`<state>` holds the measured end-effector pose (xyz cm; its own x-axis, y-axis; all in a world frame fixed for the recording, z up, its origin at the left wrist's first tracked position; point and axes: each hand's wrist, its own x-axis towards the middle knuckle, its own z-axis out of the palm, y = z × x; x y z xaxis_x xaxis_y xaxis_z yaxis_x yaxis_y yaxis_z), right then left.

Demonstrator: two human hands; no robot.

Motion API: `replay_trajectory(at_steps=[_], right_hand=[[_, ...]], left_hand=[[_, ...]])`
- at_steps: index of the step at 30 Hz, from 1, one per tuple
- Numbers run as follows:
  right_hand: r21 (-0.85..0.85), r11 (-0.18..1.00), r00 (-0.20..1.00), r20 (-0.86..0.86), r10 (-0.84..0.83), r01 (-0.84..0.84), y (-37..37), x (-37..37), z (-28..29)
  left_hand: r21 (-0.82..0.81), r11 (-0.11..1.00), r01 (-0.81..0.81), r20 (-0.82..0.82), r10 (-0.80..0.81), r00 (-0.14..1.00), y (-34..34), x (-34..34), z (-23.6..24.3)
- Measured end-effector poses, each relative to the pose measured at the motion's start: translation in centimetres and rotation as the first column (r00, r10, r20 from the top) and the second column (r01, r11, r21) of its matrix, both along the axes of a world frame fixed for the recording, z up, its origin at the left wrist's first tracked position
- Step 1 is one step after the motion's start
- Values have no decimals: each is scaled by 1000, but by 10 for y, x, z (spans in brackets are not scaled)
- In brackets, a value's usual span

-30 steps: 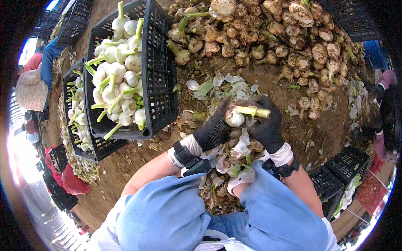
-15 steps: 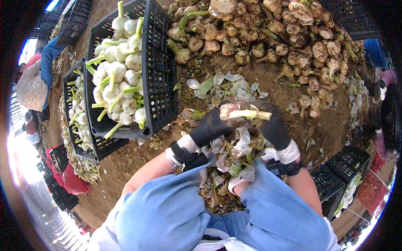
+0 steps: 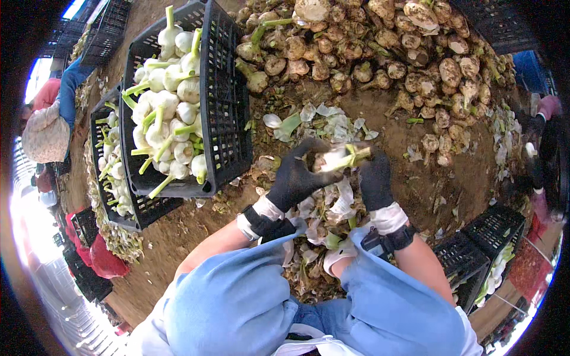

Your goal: Peeling and trimming roots from garlic bulbs by hand using a small knife.

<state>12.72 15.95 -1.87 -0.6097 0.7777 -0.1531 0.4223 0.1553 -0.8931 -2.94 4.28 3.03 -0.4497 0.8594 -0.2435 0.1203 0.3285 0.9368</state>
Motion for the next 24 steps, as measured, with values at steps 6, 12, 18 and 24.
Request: replay_trajectory(at_steps=[6, 12, 18, 24], right_hand=[[201, 979, 969, 239, -64, 16, 36, 11, -13], [314, 855, 878, 388, 281, -413, 25, 19, 38], [555, 597, 816, 388, 429, -578, 14, -1, 63], [455, 739, 868, 284, 409, -497, 21, -13, 62]], left_hand=[[-55, 996, 65, 133, -57, 990, -12, 0, 1], [27, 998, 52, 281, -58, 958, -11, -7, 4], [74, 990, 117, 92, -123, 988, -9, -13, 6], [116, 985, 127, 251, -153, 956, -15, -15, 10]])
